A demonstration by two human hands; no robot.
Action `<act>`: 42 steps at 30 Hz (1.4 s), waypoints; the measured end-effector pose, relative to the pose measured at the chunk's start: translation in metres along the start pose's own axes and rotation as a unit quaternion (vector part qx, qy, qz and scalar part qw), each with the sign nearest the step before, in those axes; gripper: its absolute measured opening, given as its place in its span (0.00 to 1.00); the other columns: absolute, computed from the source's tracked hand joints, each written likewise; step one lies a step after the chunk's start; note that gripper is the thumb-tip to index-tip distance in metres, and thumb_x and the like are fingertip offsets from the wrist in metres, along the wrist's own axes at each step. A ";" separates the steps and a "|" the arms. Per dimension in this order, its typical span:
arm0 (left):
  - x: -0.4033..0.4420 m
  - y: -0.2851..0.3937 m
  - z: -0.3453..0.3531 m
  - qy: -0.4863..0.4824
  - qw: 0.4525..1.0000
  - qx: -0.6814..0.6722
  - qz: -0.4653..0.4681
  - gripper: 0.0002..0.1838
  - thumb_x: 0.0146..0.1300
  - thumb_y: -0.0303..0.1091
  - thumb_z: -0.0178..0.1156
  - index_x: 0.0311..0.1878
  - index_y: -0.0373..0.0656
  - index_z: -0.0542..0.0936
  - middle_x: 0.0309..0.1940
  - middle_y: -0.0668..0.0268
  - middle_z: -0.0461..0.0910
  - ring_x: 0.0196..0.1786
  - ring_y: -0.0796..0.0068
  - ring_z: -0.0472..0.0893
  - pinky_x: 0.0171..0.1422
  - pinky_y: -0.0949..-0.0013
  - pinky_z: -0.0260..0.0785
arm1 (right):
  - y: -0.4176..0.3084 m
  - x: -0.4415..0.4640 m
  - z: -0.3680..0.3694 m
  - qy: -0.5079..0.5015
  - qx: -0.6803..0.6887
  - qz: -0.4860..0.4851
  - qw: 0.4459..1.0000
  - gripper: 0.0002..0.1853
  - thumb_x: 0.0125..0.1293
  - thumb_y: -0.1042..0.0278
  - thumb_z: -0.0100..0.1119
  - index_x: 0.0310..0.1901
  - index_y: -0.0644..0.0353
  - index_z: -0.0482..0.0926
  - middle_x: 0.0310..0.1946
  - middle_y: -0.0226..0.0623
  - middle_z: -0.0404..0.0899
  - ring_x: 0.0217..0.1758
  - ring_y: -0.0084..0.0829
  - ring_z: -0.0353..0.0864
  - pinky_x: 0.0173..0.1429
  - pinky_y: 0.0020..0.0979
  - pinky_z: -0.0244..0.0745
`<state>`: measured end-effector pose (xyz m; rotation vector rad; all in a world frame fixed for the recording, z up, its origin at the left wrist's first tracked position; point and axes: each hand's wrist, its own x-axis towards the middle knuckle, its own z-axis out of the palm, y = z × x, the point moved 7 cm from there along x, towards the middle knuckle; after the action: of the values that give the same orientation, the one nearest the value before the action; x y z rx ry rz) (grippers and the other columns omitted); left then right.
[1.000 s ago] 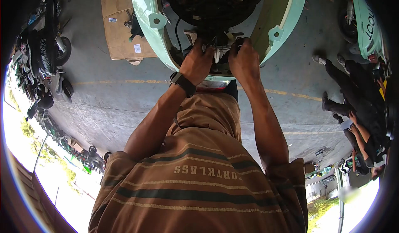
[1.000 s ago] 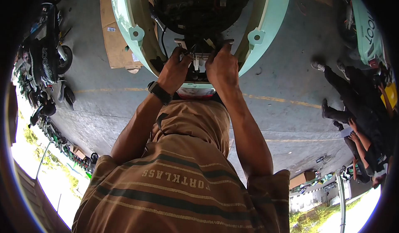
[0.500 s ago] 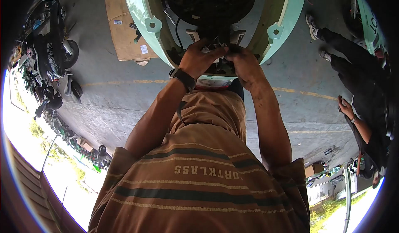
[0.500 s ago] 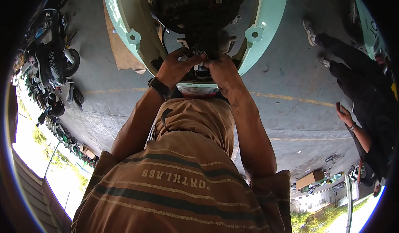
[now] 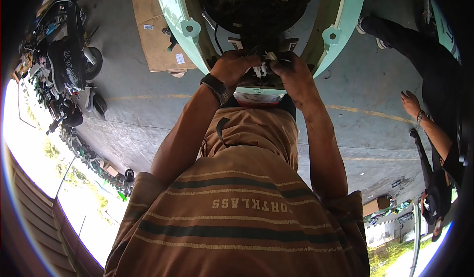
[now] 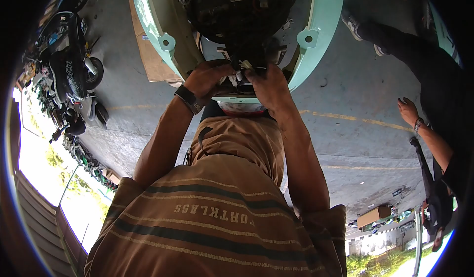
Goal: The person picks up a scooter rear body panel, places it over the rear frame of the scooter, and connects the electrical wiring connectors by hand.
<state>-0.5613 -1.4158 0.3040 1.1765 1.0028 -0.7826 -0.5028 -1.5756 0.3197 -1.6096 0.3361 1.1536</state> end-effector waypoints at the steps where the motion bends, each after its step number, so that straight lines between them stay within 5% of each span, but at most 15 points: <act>1: -0.001 0.001 0.000 0.001 1.000 0.000 -0.001 0.11 0.62 0.34 0.64 0.46 0.38 0.82 0.39 0.66 0.81 0.47 0.73 0.80 0.49 0.66 0.77 | 0.002 0.003 -0.001 0.001 -0.006 -0.016 1.000 0.20 0.68 0.66 0.59 0.56 0.72 0.75 0.47 0.46 0.82 0.53 0.34 0.79 0.62 0.32 0.67; 7: -0.007 0.004 0.003 0.019 0.974 -0.224 0.003 0.12 0.65 0.31 0.60 0.47 0.34 0.78 0.43 0.59 0.80 0.45 0.65 0.82 0.57 0.56 0.82 | 0.002 0.009 -0.002 -0.002 -0.100 -0.010 0.995 0.16 0.69 0.63 0.57 0.50 0.66 0.81 0.45 0.55 0.83 0.51 0.52 0.82 0.56 0.39 0.73; 12: -0.010 0.007 -0.002 0.091 0.964 -0.249 0.006 0.11 0.66 0.31 0.59 0.47 0.33 0.78 0.43 0.59 0.80 0.46 0.65 0.82 0.55 0.57 0.83 | -0.001 0.009 0.000 -0.004 -0.134 -0.041 0.990 0.15 0.69 0.63 0.57 0.50 0.65 0.81 0.44 0.54 0.83 0.50 0.51 0.82 0.56 0.40 0.74; 25: -0.010 0.010 -0.001 0.077 0.972 -0.220 0.041 0.14 0.63 0.26 0.61 0.48 0.28 0.75 0.43 0.54 0.81 0.43 0.63 0.85 0.45 0.62 0.86 | -0.011 0.004 0.006 0.006 -0.192 -0.062 0.979 0.13 0.66 0.64 0.60 0.48 0.62 0.83 0.40 0.52 0.84 0.46 0.49 0.84 0.53 0.40 0.76; 27: -0.012 0.011 0.001 0.082 0.978 -0.186 0.041 0.11 0.66 0.30 0.59 0.47 0.34 0.78 0.42 0.61 0.80 0.45 0.68 0.82 0.54 0.58 0.83 | -0.014 0.002 0.006 0.005 -0.181 -0.060 0.982 0.13 0.66 0.64 0.61 0.48 0.62 0.83 0.40 0.51 0.85 0.47 0.49 0.84 0.53 0.40 0.76; 37: -0.007 0.004 -0.003 -0.026 0.972 -0.235 -0.011 0.11 0.66 0.30 0.59 0.49 0.37 0.78 0.44 0.62 0.79 0.49 0.69 0.79 0.53 0.61 0.79 | -0.002 0.009 0.005 0.012 -0.146 -0.067 0.987 0.14 0.67 0.64 0.60 0.48 0.63 0.83 0.40 0.51 0.85 0.46 0.48 0.85 0.52 0.39 0.76; 39: -0.007 0.009 0.000 -0.069 0.986 -0.144 0.044 0.11 0.66 0.30 0.59 0.49 0.36 0.78 0.45 0.62 0.78 0.50 0.68 0.79 0.55 0.61 0.79 | -0.004 0.007 0.006 0.007 -0.137 -0.076 0.988 0.14 0.67 0.64 0.60 0.48 0.63 0.84 0.39 0.52 0.85 0.45 0.48 0.85 0.52 0.39 0.76; 42: -0.013 0.010 0.001 -0.027 0.978 -0.208 -0.010 0.12 0.65 0.30 0.60 0.50 0.34 0.78 0.46 0.60 0.78 0.52 0.68 0.79 0.57 0.60 0.80 | -0.010 0.005 0.007 -0.001 -0.131 -0.069 0.989 0.13 0.66 0.65 0.60 0.48 0.63 0.84 0.39 0.52 0.85 0.43 0.46 0.85 0.51 0.38 0.75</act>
<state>-0.5572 -1.4152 0.3196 0.7821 1.0712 -0.5798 -0.4962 -1.5643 0.3215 -1.8288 0.0715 1.1287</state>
